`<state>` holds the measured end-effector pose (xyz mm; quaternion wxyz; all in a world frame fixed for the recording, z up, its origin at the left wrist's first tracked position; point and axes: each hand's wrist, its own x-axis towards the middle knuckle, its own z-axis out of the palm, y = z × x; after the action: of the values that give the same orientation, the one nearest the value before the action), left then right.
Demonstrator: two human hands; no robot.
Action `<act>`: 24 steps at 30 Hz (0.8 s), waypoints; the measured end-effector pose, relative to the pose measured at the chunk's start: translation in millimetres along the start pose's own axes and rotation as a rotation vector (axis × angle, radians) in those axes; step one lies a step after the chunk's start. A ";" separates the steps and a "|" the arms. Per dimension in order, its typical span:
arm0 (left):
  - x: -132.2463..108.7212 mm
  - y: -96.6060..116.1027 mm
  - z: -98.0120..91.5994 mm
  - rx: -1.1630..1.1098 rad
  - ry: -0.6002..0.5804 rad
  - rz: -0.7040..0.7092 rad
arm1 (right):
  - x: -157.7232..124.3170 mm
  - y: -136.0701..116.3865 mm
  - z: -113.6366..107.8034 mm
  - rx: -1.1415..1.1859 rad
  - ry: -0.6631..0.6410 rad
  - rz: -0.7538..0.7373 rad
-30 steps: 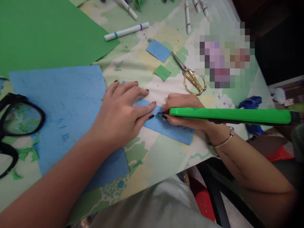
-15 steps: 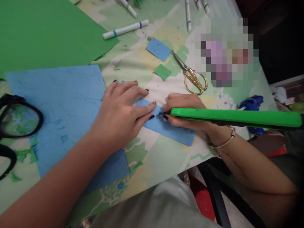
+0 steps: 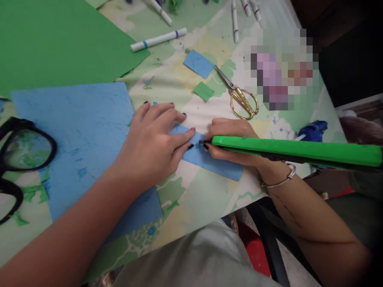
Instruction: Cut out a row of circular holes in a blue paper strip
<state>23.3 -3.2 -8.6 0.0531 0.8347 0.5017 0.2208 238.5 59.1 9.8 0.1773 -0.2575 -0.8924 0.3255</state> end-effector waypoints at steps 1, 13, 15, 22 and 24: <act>-0.5 1.8 -0.6 0.015 0.009 0.016 | -0.3 -1.5 0.2 -0.016 0.002 0.009; -4.3 10.9 -8.1 0.132 -0.002 0.085 | -11.1 -8.6 3.5 0.010 0.008 0.121; -4.2 11.0 -7.8 0.121 -0.002 0.077 | -10.2 -8.9 5.6 -0.015 0.039 0.137; -4.4 9.9 -5.8 0.116 0.008 0.076 | -9.4 -8.2 8.9 -0.024 0.072 0.147; -4.5 9.5 -5.3 0.113 0.014 0.074 | -9.4 -8.3 8.4 -0.015 0.061 0.156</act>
<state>27.0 -12.5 -2.3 -0.0059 0.8528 0.4826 0.1995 239.2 44.1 7.9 0.1767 -0.3373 -0.8662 0.3236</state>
